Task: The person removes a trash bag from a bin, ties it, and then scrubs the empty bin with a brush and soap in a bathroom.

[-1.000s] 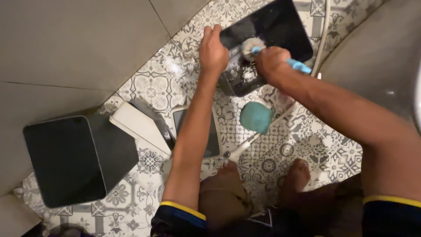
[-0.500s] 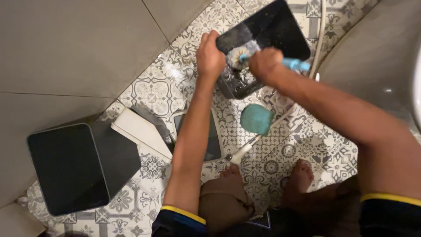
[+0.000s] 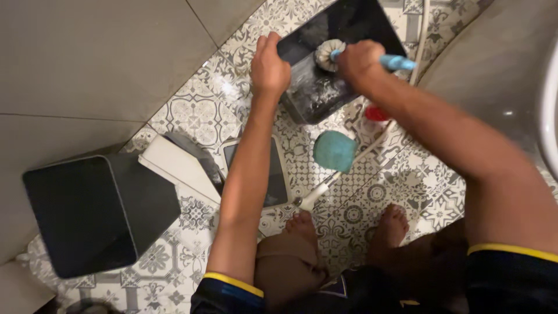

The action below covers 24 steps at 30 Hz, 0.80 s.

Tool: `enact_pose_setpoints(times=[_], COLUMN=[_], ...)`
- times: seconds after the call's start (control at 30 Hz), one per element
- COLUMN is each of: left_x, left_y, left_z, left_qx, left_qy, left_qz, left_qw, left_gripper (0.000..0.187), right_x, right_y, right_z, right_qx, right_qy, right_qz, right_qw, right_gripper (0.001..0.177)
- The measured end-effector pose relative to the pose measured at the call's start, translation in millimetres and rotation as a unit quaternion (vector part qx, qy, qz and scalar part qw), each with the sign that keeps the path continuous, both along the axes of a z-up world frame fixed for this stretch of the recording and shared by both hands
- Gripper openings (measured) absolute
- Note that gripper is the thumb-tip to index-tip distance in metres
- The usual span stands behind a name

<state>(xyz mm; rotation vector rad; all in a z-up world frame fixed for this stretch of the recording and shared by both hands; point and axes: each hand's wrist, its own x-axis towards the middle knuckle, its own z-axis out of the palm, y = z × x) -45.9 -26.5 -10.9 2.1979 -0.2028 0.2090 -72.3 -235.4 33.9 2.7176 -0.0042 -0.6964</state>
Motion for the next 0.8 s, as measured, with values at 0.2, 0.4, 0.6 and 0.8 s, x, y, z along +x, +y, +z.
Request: enact_pose_setpoints(times=[0.2,0.4,0.6,0.8], left_x=[1,-4,0,8], left_y=[-4,-2,-2,3], left_z=[6,5,8,-6], left_qx=[0.009,0.019,0.056,0.058], left_qy=[0.021,0.006,0.051,-0.048], left_qz=[0.007,0.007,-0.005,-0.047], left_qw=[1.000,1.000,0.997,0.996], left_gripper=[0.044,0.040,0.020,0.039], right_x=[-13,4,-33,-58], right_y=[19,0,19,9], right_z=[-31,-12,20,119], right_qx=[0.040,-0.011,0.082,0.020], right_qy=[-0.011,-0.018,0.039,-0.023], right_qz=[0.120,0.042,0.083,0.079], right_qw=[0.992,0.999,0.992,0.996], right_gripper=[0.024,0.023,0.025,0.025])
